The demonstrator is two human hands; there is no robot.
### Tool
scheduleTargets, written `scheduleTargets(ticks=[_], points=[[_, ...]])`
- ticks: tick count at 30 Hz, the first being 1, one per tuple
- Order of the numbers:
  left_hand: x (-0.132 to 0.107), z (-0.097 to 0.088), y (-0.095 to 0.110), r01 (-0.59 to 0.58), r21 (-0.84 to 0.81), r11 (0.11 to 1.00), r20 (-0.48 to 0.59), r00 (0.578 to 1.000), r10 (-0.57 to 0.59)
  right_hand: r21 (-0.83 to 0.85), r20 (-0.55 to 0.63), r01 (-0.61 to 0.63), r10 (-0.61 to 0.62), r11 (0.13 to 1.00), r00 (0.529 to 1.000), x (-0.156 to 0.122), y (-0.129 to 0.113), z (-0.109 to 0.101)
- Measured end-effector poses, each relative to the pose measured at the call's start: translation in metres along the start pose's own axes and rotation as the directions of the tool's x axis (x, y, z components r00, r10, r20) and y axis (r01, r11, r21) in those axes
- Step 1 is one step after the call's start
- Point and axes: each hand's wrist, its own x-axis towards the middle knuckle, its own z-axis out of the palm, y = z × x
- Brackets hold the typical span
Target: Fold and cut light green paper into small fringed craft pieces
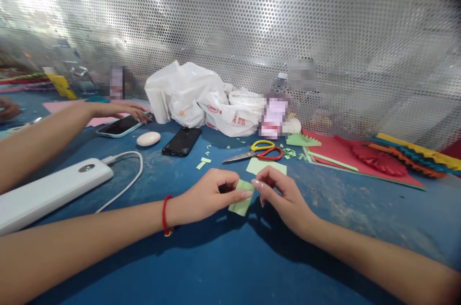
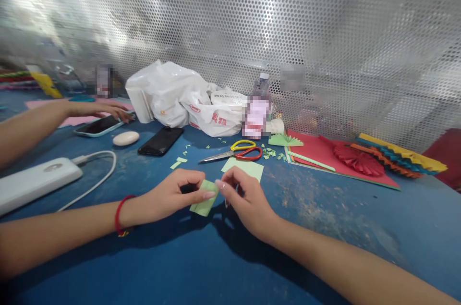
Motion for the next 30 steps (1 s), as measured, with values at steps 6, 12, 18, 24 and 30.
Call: scheduleTargets(ticks=[6, 12, 18, 24, 30], points=[[-0.005, 0.005, 0.011, -0.048, 0.025, 0.999, -0.012, 0.999, 0.048, 0.009, 0.144, 0.011, -0.012, 1.0, 0.989, -0.003, -0.004, 0.001], [-0.004, 0.003, 0.005, -0.054, 0.063, 0.997, -0.105, 0.993, 0.06, 0.191, 0.212, -0.049, 0.007, 0.98, 0.977, 0.003, 0.003, -0.002], [0.0, 0.0, 0.0, -0.03, 0.141, 0.99, -0.212, 0.975, 0.06, 0.126, 0.066, -0.141, 0.134, 0.982, 0.989, 0.008, 0.008, 0.0], [-0.005, 0.001, -0.006, 0.026, 0.396, 0.918, -0.19, 0.98, 0.054, 0.123, 0.075, -0.174, 0.166, 0.977, 0.983, 0.011, 0.014, 0.001], [-0.016, 0.009, 0.004, -0.082, 0.711, 0.698, -0.019, 0.991, 0.136, -0.167, 0.119, 0.027, -0.007, 0.986, 0.993, 0.007, 0.011, -0.002]])
